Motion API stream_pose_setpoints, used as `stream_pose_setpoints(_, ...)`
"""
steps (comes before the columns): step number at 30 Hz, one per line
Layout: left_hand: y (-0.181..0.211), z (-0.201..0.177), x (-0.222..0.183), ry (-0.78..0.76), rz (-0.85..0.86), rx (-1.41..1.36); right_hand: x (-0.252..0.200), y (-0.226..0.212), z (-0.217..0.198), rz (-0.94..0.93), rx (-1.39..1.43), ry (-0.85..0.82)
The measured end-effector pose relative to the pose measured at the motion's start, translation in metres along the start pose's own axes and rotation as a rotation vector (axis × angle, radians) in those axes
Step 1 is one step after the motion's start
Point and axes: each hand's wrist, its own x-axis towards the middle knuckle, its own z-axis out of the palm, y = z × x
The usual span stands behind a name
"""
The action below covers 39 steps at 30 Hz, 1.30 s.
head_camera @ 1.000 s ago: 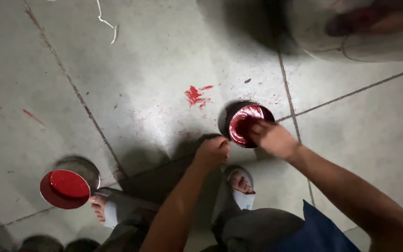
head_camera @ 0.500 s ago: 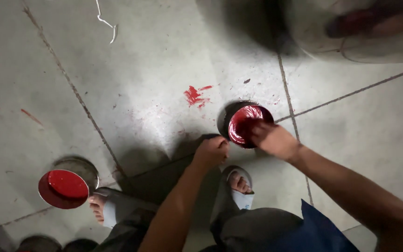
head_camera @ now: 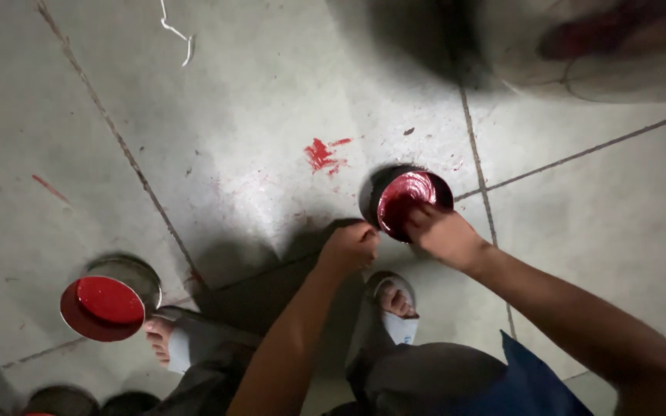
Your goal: Mixing red paint in small tins and a larger bucket using hands.
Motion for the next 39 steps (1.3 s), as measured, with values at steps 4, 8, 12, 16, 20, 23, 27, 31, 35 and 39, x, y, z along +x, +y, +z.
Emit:
stream_pose_setpoints(4,0.012,0.000,-0.005,0.063,0.031,0.134,0.020,0.000,-0.018,-0.058,-0.042,0.042)
stream_pose_setpoints(8,0.009,0.000,-0.002,0.015,-0.061,0.002,0.010,0.001,-0.010,0.256,-0.048,-0.109)
stream_pose_setpoints(12,-0.016,0.004,0.004,-0.034,-0.054,-0.151,0.000,-0.011,-0.006,0.142,0.058,-0.080)
stream_pose_setpoints(16,0.008,0.000,-0.008,0.000,-0.025,-0.082,0.013,-0.006,-0.010,0.039,-0.058,-0.092)
stream_pose_setpoints(20,-0.013,0.003,0.006,-0.032,-0.022,-0.100,0.007,-0.016,0.002,0.280,-0.089,-0.046)
stream_pose_setpoints(23,-0.017,0.003,0.007,-0.041,-0.031,-0.133,0.003,-0.034,0.016,0.453,0.036,-0.099)
stream_pose_setpoints(27,-0.045,0.010,0.020,-0.061,-0.090,-0.203,0.026,-0.044,-0.004,0.763,0.731,0.015)
stream_pose_setpoints(31,0.002,0.001,0.002,-0.026,-0.113,-0.140,0.034,-0.016,-0.003,1.089,1.462,0.220)
stream_pose_setpoints(35,0.005,-0.003,-0.004,-0.033,-0.030,-0.068,0.019,-0.001,-0.011,1.193,2.610,0.607)
stream_pose_setpoints(39,0.015,-0.003,-0.009,-0.015,-0.021,-0.041,0.003,0.007,-0.017,0.950,2.475,0.647)
